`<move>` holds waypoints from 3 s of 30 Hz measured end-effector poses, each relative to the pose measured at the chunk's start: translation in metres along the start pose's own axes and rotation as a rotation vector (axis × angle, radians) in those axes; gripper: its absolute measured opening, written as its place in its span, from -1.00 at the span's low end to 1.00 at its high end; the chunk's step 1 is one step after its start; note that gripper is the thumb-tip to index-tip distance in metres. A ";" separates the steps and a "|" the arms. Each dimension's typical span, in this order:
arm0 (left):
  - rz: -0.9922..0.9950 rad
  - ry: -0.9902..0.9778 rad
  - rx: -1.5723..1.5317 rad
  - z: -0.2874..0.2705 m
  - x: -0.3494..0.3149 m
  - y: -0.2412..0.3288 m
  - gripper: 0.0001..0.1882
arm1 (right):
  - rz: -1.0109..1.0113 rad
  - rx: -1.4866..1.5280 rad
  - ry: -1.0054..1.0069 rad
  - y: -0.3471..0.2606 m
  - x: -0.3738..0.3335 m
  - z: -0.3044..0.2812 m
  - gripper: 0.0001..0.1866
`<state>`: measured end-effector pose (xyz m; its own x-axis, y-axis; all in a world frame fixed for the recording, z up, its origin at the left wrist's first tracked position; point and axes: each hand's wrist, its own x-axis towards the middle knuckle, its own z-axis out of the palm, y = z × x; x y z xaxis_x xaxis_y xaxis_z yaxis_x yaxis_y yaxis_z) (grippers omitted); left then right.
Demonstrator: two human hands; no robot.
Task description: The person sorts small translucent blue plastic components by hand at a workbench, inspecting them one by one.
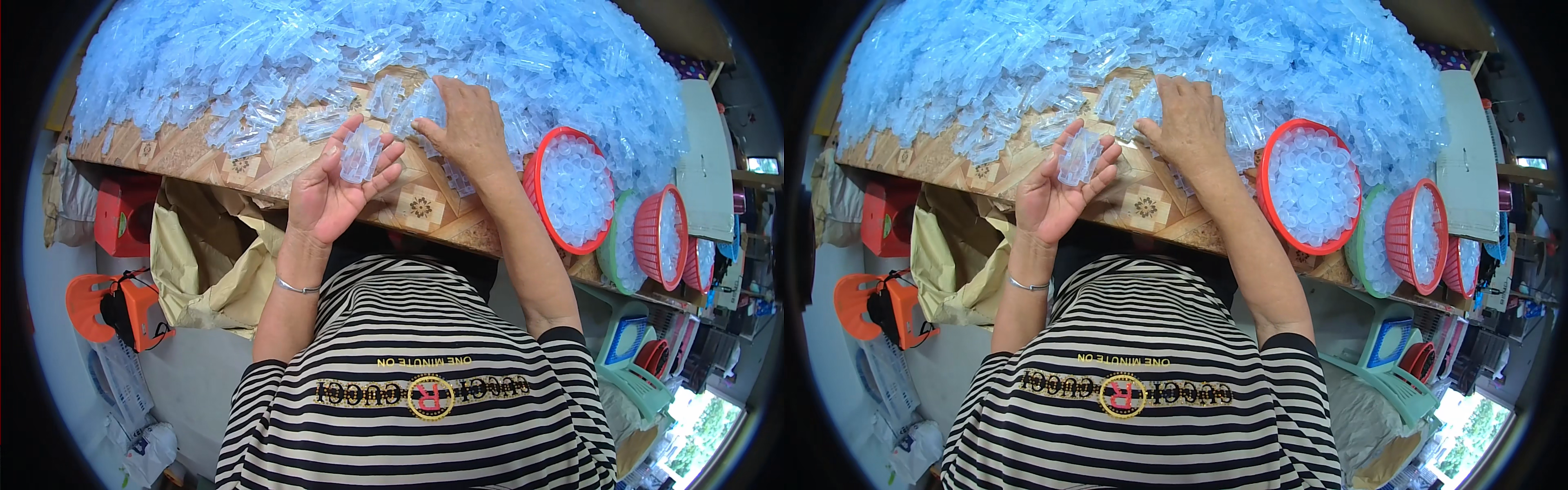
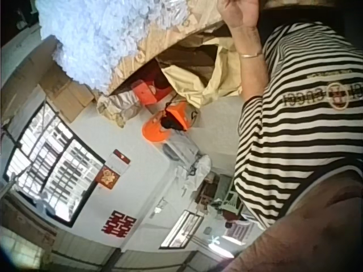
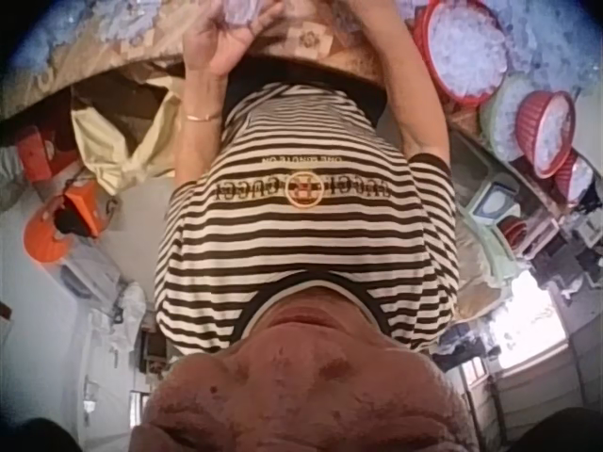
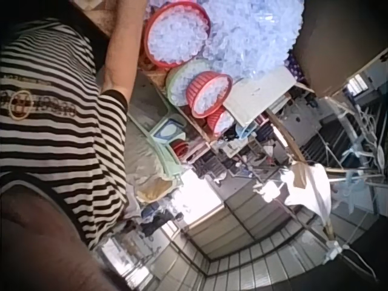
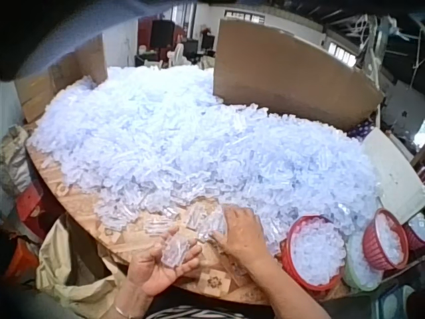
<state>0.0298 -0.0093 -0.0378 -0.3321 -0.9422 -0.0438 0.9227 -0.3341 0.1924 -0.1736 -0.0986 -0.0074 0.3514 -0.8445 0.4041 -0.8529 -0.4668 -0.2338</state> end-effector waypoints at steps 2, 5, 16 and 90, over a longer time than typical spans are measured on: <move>0.003 -0.015 -0.002 0.000 -0.001 0.000 -0.37 | 0.009 0.040 -0.107 0.004 0.004 0.003 -0.31; 0.004 -0.032 -0.008 -0.002 -0.001 0.001 -0.35 | -0.026 0.040 -0.124 0.012 0.007 0.009 -0.30; 0.025 -0.022 -0.040 -0.008 0.001 -0.001 -0.34 | -0.135 0.371 -0.031 -0.002 -0.012 -0.012 -0.30; 0.159 0.074 0.160 -0.013 -0.004 0.002 -0.35 | 0.021 0.323 0.093 -0.002 0.068 0.048 -0.78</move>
<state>0.0356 -0.0067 -0.0495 -0.1639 -0.9839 -0.0712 0.9175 -0.1785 0.3553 -0.1299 -0.1678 -0.0224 0.2854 -0.8342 0.4717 -0.6878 -0.5211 -0.5053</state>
